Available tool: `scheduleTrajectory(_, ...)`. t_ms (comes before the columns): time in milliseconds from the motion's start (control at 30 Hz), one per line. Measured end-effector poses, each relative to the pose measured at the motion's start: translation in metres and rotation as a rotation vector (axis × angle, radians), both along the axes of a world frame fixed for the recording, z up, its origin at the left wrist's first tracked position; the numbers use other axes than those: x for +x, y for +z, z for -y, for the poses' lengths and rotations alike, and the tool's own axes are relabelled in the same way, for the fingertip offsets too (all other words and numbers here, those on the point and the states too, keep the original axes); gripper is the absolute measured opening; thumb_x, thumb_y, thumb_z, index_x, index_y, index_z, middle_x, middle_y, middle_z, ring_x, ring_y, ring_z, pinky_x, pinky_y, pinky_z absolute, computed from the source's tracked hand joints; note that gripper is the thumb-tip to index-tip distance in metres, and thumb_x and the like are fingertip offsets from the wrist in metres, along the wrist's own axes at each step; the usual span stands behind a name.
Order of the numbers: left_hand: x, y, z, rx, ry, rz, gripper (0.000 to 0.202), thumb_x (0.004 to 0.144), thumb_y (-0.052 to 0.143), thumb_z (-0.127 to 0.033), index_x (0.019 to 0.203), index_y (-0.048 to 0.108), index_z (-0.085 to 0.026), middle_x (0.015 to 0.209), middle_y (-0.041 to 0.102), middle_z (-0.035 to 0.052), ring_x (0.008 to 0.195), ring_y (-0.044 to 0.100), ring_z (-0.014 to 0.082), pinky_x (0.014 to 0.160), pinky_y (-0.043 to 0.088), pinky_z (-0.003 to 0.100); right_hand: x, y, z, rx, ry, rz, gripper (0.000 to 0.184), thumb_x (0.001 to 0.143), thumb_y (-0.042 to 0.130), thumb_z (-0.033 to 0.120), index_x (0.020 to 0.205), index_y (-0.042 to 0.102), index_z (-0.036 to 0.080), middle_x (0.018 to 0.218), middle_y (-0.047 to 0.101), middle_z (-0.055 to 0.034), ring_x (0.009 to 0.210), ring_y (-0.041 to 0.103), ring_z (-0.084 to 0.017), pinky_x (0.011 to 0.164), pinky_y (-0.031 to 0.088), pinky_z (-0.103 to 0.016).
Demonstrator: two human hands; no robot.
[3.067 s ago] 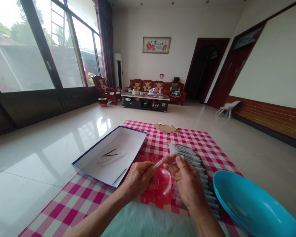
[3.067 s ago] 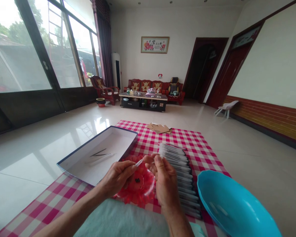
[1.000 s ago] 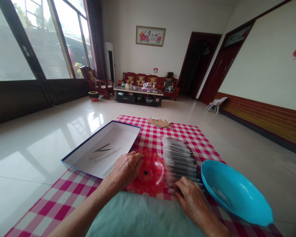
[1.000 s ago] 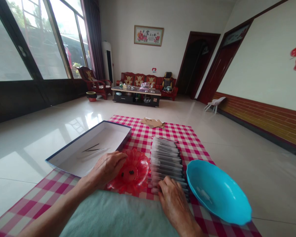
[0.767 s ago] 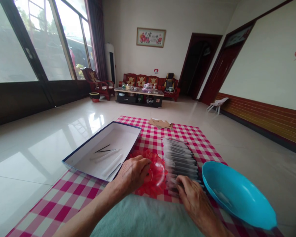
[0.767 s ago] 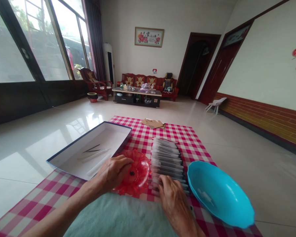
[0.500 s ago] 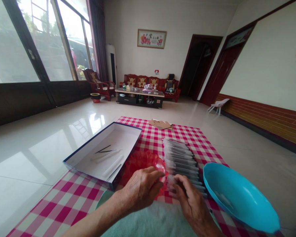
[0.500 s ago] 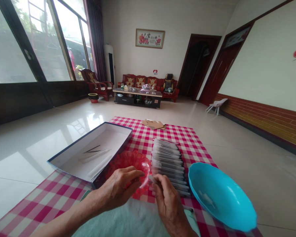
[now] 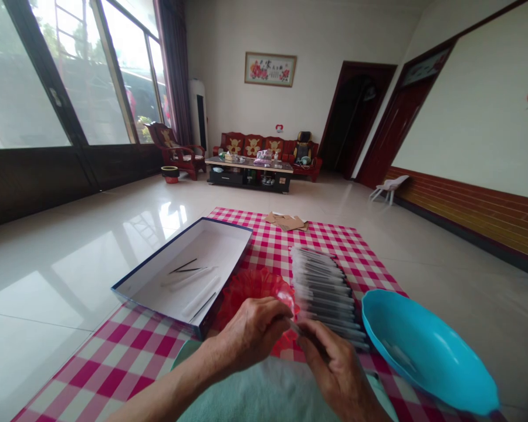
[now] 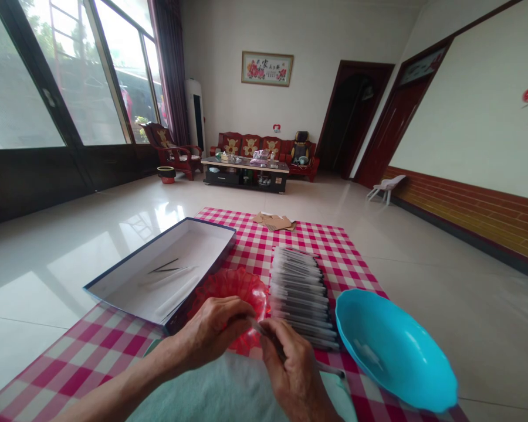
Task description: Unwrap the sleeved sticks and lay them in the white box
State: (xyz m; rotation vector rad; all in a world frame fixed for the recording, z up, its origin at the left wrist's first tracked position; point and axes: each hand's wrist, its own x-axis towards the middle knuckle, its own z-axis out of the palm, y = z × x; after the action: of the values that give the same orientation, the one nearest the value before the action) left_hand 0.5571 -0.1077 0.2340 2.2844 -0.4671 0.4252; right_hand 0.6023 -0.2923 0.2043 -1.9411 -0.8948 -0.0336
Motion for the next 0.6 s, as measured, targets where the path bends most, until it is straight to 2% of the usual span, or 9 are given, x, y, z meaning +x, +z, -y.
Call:
scheduleTrajectory(133,-0.001,-0.002,0.002,-0.011,-0.015,-0.011,0.015,0.087,0.047,-0.016,0.090,0.062,-0.016,0.078,0.063,0.0026,0.070,0.058,0.0112,0.067,0.042,0.020,-0.001,0.000,-0.001,0.012,-0.001,0.023,0.024,0.084,0.054,0.027,0.106,0.064,0.025,0.100,0.068,-0.0055,0.091,0.063,-0.022,0.082,0.049,-0.029)
scheduleTrajectory(200,-0.001,-0.003,0.003,-0.031,-0.016,-0.006,0.018,0.086,0.047,-0.014,0.096,0.061,-0.015,0.080,0.064,0.0032,0.072,0.059,0.0117,0.068,0.042,0.020,-0.003,0.001,-0.001,0.058,-0.032,-0.046,0.024,0.083,0.056,0.029,0.104,0.065,0.025,0.094,0.069,-0.0054,0.087,0.063,-0.023,0.078,0.050,-0.030)
scheduleTrajectory(267,-0.001,-0.004,0.004,-0.055,0.000,0.013,0.025,0.084,0.047,-0.013,0.107,0.058,-0.015,0.082,0.064,0.0038,0.072,0.059,0.0118,0.069,0.043,0.021,-0.003,0.002,0.000,0.162,-0.079,-0.246,0.027,0.083,0.056,0.033,0.107,0.064,0.024,0.083,0.069,-0.0039,0.075,0.064,-0.021,0.070,0.052,-0.030)
scheduleTrajectory(333,-0.001,-0.005,0.004,-0.054,0.016,0.028,0.028,0.085,0.046,-0.012,0.111,0.056,-0.014,0.082,0.064,0.0040,0.070,0.058,0.0115,0.067,0.043,0.021,-0.003,0.003,0.000,0.365,-0.092,-0.535,0.030,0.083,0.055,0.036,0.110,0.062,0.024,0.079,0.069,-0.0026,0.068,0.064,-0.019,0.064,0.053,-0.030)
scheduleTrajectory(400,-0.002,-0.004,0.004,-0.023,0.006,0.031,0.023,0.086,0.045,-0.013,0.103,0.059,-0.014,0.080,0.063,0.0037,0.069,0.058,0.0115,0.066,0.043,0.021,-0.001,0.004,0.000,0.609,-0.065,-0.802,0.029,0.083,0.057,0.037,0.108,0.061,0.023,0.086,0.070,-0.0036,0.072,0.065,-0.019,0.064,0.053,-0.031)
scheduleTrajectory(467,-0.003,-0.002,0.004,0.024,-0.027,0.020,0.021,0.086,0.044,-0.013,0.100,0.060,-0.015,0.080,0.062,0.0038,0.071,0.058,0.0120,0.067,0.044,0.021,0.002,0.005,0.000,0.791,-0.043,-0.990,0.027,0.080,0.061,0.032,0.105,0.062,0.022,0.093,0.070,-0.0048,0.079,0.066,-0.020,0.067,0.054,-0.033)
scheduleTrajectory(533,-0.005,0.001,0.005,0.094,-0.069,0.042,0.025,0.086,0.044,-0.014,0.107,0.057,-0.017,0.092,0.062,0.0057,0.080,0.059,0.0136,0.071,0.046,0.023,0.005,0.005,0.000,0.870,-0.031,-1.121,0.025,0.079,0.064,0.026,0.104,0.063,0.020,0.095,0.071,-0.0051,0.081,0.067,-0.020,0.068,0.054,-0.032)
scheduleTrajectory(600,-0.007,0.005,0.005,0.194,-0.103,0.113,0.031,0.087,0.046,-0.018,0.117,0.053,-0.021,0.115,0.055,0.0088,0.098,0.055,0.0178,0.082,0.046,0.029,0.006,0.005,0.000,0.913,-0.009,-1.211,0.023,0.079,0.064,0.023,0.102,0.065,0.020,0.094,0.071,-0.0049,0.081,0.067,-0.018,0.067,0.055,-0.030)
